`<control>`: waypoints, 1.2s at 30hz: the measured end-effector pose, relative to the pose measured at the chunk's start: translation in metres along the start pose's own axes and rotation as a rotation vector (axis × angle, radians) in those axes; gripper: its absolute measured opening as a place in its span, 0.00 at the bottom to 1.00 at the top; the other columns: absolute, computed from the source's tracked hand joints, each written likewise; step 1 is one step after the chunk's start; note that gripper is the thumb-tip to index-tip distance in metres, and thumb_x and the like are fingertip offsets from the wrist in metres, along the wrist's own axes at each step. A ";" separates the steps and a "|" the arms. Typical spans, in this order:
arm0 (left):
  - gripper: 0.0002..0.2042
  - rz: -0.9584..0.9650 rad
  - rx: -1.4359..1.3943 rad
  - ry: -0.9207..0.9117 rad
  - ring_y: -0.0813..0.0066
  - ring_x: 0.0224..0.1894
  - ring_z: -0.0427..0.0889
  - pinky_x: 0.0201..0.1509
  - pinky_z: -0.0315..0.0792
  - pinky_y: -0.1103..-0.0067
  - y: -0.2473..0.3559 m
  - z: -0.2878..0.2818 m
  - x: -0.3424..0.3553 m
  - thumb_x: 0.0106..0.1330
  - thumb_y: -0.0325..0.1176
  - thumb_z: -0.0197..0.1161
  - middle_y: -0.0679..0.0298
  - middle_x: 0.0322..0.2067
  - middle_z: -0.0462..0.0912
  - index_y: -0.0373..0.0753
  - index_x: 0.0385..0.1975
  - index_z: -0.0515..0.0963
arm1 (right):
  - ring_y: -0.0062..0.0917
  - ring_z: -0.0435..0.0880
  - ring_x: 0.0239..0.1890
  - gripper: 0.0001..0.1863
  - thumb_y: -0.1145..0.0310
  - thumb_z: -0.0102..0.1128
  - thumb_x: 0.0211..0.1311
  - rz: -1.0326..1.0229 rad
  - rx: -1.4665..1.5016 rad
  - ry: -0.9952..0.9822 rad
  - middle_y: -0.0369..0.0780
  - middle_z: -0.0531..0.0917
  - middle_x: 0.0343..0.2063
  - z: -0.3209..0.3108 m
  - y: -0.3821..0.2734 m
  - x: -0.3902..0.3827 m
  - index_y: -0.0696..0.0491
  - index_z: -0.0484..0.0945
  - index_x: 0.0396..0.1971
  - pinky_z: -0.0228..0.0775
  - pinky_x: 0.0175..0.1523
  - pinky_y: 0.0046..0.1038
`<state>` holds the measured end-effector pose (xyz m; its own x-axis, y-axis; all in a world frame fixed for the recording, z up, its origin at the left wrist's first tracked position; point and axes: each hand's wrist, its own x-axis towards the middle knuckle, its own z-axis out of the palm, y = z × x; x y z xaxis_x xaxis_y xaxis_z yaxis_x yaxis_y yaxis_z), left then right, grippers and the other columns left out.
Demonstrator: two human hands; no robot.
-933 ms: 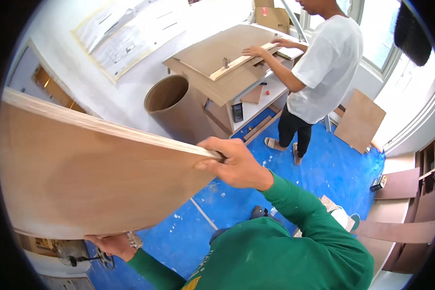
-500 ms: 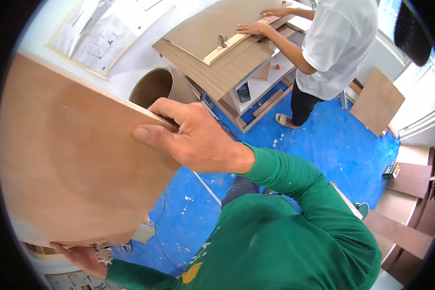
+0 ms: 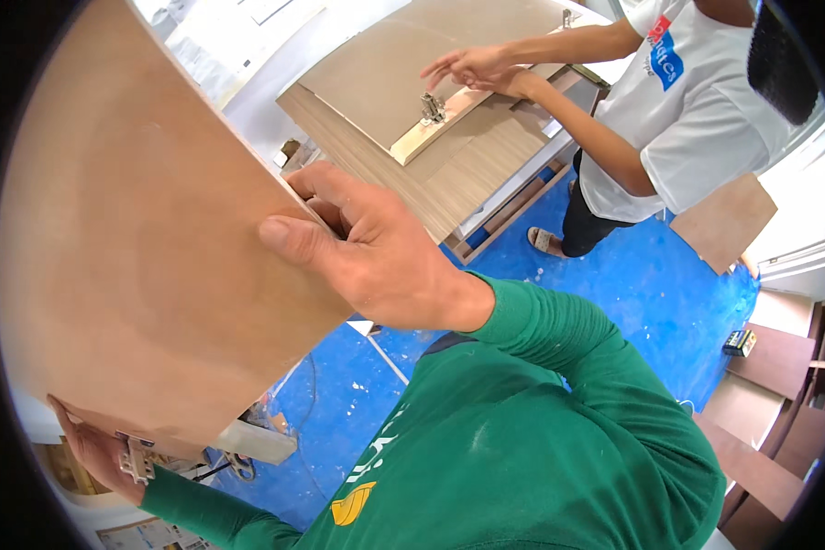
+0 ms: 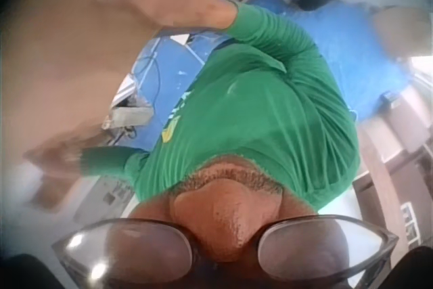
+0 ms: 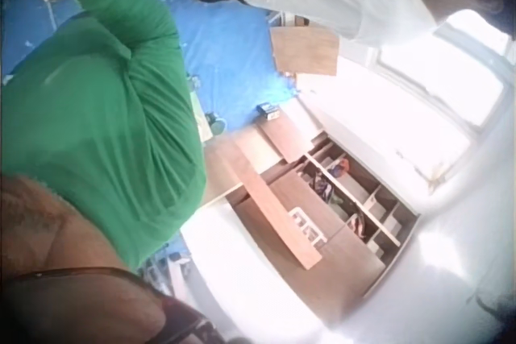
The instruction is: The person applies a decorative laminate sheet to a wooden panel by trimming the sheet with a utility knife and then pressing the sheet onto the panel surface.
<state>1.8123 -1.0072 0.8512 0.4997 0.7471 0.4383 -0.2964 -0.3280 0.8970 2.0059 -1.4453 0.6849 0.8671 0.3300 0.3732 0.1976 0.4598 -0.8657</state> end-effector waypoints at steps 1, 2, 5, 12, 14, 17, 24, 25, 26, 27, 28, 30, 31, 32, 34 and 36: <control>0.26 0.033 0.047 -0.025 0.65 0.77 0.69 0.84 0.63 0.66 0.002 0.023 0.000 0.89 0.38 0.48 0.57 0.80 0.65 0.40 0.82 0.63 | 0.11 0.72 0.33 0.24 0.54 0.67 0.81 0.002 0.019 -0.016 0.32 0.79 0.31 -0.005 0.002 0.007 0.62 0.79 0.57 0.66 0.36 0.23; 0.25 -0.023 0.027 0.021 0.64 0.76 0.71 0.84 0.65 0.65 0.006 0.045 0.001 0.89 0.37 0.48 0.57 0.80 0.66 0.40 0.82 0.64 | 0.14 0.75 0.32 0.24 0.55 0.67 0.80 0.001 -0.024 -0.012 0.35 0.82 0.30 -0.008 0.004 0.013 0.63 0.79 0.56 0.69 0.37 0.25; 0.24 -0.146 -0.020 -0.021 0.63 0.73 0.76 0.81 0.70 0.64 0.007 0.102 0.008 0.89 0.34 0.45 0.55 0.77 0.70 0.42 0.82 0.65 | 0.20 0.82 0.31 0.24 0.57 0.69 0.78 -0.042 -0.063 0.012 0.41 0.86 0.27 -0.026 0.008 0.034 0.63 0.77 0.56 0.75 0.38 0.31; 0.25 -0.268 -0.136 -0.248 0.62 0.75 0.75 0.79 0.74 0.63 0.023 0.120 0.090 0.90 0.34 0.41 0.51 0.78 0.68 0.39 0.82 0.63 | 0.21 0.80 0.35 0.24 0.55 0.65 0.81 -0.186 -0.037 0.059 0.42 0.86 0.34 -0.028 -0.008 0.119 0.63 0.77 0.57 0.76 0.42 0.31; 0.24 -0.269 -0.134 -0.379 0.63 0.73 0.77 0.77 0.75 0.66 0.049 0.150 0.101 0.87 0.35 0.47 0.51 0.75 0.72 0.34 0.78 0.67 | 0.18 0.81 0.41 0.24 0.54 0.62 0.83 -0.266 -0.190 0.110 0.39 0.86 0.41 -0.038 0.001 0.136 0.63 0.79 0.57 0.76 0.46 0.26; 0.22 -0.239 -0.127 -0.571 0.67 0.61 0.87 0.66 0.82 0.70 0.006 0.201 0.152 0.80 0.38 0.64 0.54 0.63 0.86 0.30 0.67 0.79 | 0.20 0.80 0.43 0.22 0.55 0.62 0.83 -0.228 -0.079 0.233 0.39 0.86 0.40 -0.059 0.030 0.145 0.63 0.80 0.52 0.75 0.49 0.28; 0.23 -0.205 0.204 -0.598 0.67 0.46 0.92 0.53 0.87 0.70 -0.003 0.349 0.169 0.77 0.39 0.70 0.53 0.51 0.90 0.24 0.60 0.81 | 0.24 0.85 0.50 0.23 0.61 0.70 0.78 0.054 0.368 0.165 0.40 0.86 0.52 -0.111 0.079 0.182 0.62 0.77 0.60 0.79 0.58 0.29; 0.23 -0.204 0.209 -0.613 0.66 0.45 0.92 0.52 0.87 0.70 -0.007 0.367 0.173 0.77 0.39 0.70 0.52 0.50 0.90 0.24 0.59 0.81 | 0.24 0.86 0.50 0.23 0.62 0.70 0.77 0.085 0.370 0.144 0.41 0.86 0.53 -0.122 0.077 0.186 0.61 0.77 0.61 0.79 0.57 0.29; 0.23 -0.207 0.222 -0.613 0.67 0.43 0.92 0.50 0.87 0.70 -0.009 0.382 0.177 0.77 0.40 0.70 0.52 0.49 0.90 0.24 0.58 0.82 | 0.25 0.86 0.51 0.24 0.63 0.71 0.76 0.115 0.372 0.124 0.42 0.86 0.54 -0.133 0.075 0.193 0.61 0.76 0.62 0.80 0.57 0.29; 0.23 -0.231 0.240 -0.618 0.67 0.42 0.92 0.48 0.87 0.70 -0.019 0.402 0.179 0.76 0.41 0.71 0.52 0.47 0.90 0.25 0.57 0.82 | 0.25 0.87 0.51 0.25 0.63 0.71 0.76 0.151 0.319 0.110 0.42 0.86 0.54 -0.149 0.075 0.200 0.62 0.76 0.63 0.81 0.56 0.29; 0.23 -0.256 0.259 -0.624 0.67 0.40 0.92 0.46 0.86 0.71 -0.028 0.420 0.181 0.76 0.42 0.71 0.52 0.46 0.90 0.25 0.56 0.83 | 0.25 0.87 0.51 0.25 0.63 0.71 0.76 0.187 0.268 0.097 0.43 0.86 0.54 -0.165 0.075 0.207 0.62 0.76 0.63 0.82 0.54 0.29; 0.23 -0.294 0.299 -0.635 0.67 0.37 0.92 0.42 0.86 0.71 -0.039 0.452 0.184 0.76 0.44 0.72 0.53 0.43 0.90 0.26 0.54 0.84 | 0.26 0.88 0.50 0.25 0.63 0.70 0.77 0.246 0.277 0.088 0.43 0.86 0.54 -0.194 0.073 0.218 0.62 0.75 0.63 0.83 0.50 0.29; 0.23 -0.307 0.319 -0.641 0.67 0.35 0.91 0.40 0.86 0.72 -0.041 0.465 0.186 0.75 0.45 0.72 0.53 0.41 0.90 0.26 0.53 0.85 | 0.26 0.88 0.50 0.25 0.63 0.70 0.77 0.269 0.337 0.092 0.43 0.86 0.54 -0.207 0.070 0.223 0.63 0.75 0.64 0.84 0.48 0.29; 0.23 -0.278 0.430 -0.647 0.69 0.33 0.90 0.38 0.84 0.73 -0.045 0.473 0.186 0.75 0.46 0.73 0.55 0.38 0.90 0.27 0.50 0.86 | 0.26 0.89 0.50 0.25 0.63 0.70 0.77 0.294 0.398 0.096 0.44 0.86 0.54 -0.220 0.068 0.225 0.63 0.75 0.64 0.84 0.46 0.30; 0.24 -0.217 0.558 -0.673 0.73 0.28 0.87 0.32 0.80 0.75 -0.055 0.497 0.181 0.74 0.49 0.74 0.57 0.34 0.89 0.27 0.46 0.87 | 0.26 0.89 0.50 0.25 0.64 0.69 0.77 0.175 0.314 0.123 0.43 0.87 0.53 -0.258 0.082 0.230 0.63 0.75 0.63 0.84 0.46 0.30; 0.26 -0.190 0.516 -0.694 0.77 0.24 0.82 0.26 0.74 0.77 -0.066 0.517 0.167 0.72 0.52 0.75 0.60 0.30 0.87 0.27 0.43 0.88 | 0.25 0.89 0.49 0.24 0.63 0.68 0.78 0.190 0.205 0.130 0.42 0.88 0.51 -0.272 0.060 0.224 0.63 0.76 0.62 0.83 0.48 0.28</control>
<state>2.3358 -1.1597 0.8944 0.9341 0.3511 0.0652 0.1620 -0.5795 0.7987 2.3367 -1.5683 0.6259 0.9334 0.3243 0.1537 -0.0587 0.5606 -0.8260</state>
